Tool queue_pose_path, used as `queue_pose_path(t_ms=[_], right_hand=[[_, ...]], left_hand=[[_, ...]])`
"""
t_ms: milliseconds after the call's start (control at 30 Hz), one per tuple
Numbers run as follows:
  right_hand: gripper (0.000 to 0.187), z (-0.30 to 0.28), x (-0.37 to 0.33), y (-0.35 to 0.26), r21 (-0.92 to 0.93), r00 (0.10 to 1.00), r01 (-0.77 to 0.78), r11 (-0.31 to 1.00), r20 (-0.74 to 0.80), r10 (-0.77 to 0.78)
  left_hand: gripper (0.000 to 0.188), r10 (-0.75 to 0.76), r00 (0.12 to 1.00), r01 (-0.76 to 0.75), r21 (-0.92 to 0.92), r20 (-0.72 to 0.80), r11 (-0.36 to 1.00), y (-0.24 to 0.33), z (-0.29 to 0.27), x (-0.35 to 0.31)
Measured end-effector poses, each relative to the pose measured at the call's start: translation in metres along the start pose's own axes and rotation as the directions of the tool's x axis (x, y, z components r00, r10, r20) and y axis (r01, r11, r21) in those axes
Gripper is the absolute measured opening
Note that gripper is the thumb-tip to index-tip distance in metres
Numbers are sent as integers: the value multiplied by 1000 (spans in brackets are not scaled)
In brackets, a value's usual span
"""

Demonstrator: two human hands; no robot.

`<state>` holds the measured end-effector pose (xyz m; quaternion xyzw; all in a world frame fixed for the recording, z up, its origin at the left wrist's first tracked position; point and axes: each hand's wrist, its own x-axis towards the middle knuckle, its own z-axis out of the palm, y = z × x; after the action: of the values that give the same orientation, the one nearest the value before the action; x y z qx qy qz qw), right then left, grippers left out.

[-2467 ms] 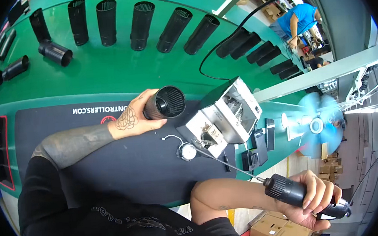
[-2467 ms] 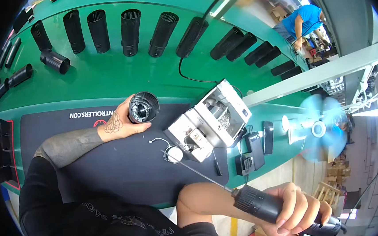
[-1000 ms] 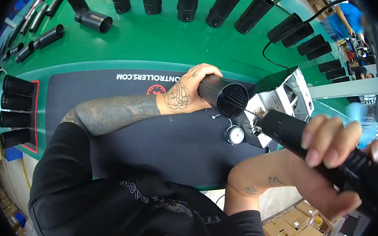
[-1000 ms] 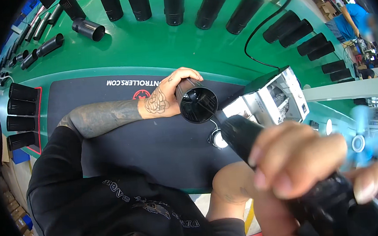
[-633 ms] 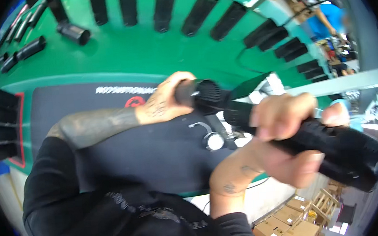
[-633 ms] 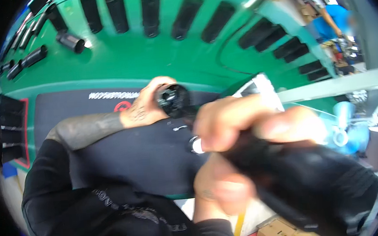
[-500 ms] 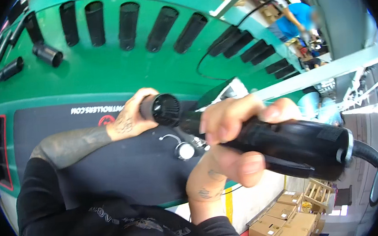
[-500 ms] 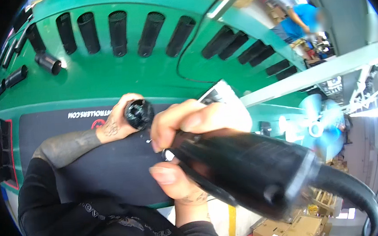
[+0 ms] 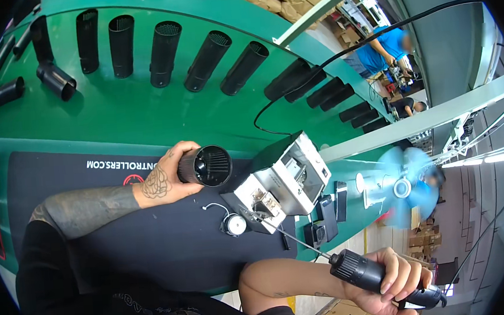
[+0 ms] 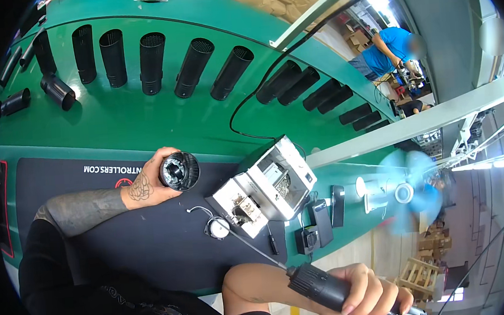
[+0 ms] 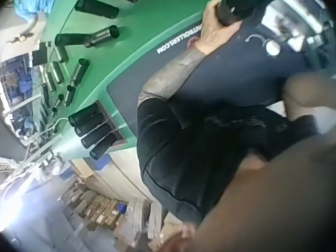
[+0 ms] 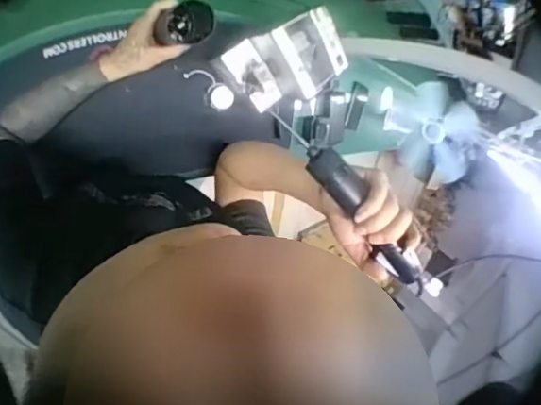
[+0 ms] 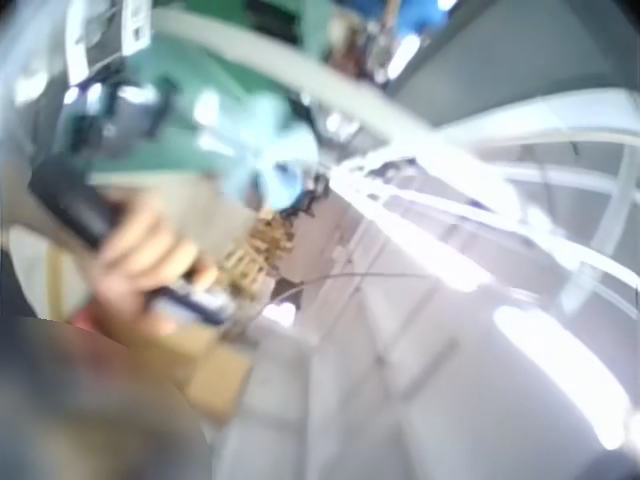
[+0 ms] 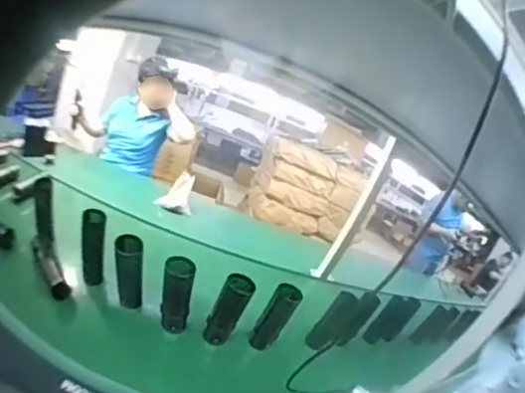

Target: The recorder is assembling black plastic tube components using an electric power screwdriver at a production workbench.

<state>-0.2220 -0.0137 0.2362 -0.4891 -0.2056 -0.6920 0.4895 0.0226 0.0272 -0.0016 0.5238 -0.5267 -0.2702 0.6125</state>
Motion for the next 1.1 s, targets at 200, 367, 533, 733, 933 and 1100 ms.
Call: queue_pose_path(t_ms=[200,367,533,733,933,1100], right_hand=[[46,8,-2,-5,-83,992,-83,993,88,90],[45,25,-1,9,-73,970,-137,988,194,149],[18,20,-7,0,43,979,-97,994,183,87],[11,13,1,-21,-45,933,-241,970,264,244],[10,22,-5,-13,36,958,-192,981,226,180],[16,34,8,23,376,947,-27,926,307,-96]], left_hand=[[65,-22,1000,22,39,3,999,5,0,-2],[65,-101,992,102,-3,78,995,10,4,2],[67,-188,981,187,24,56,982,6,7,4],[61,-170,984,164,108,55,981,8,12,6],[66,-215,977,213,83,15,974,7,1,-2],[66,-157,988,157,32,0,987,12,4,1]])
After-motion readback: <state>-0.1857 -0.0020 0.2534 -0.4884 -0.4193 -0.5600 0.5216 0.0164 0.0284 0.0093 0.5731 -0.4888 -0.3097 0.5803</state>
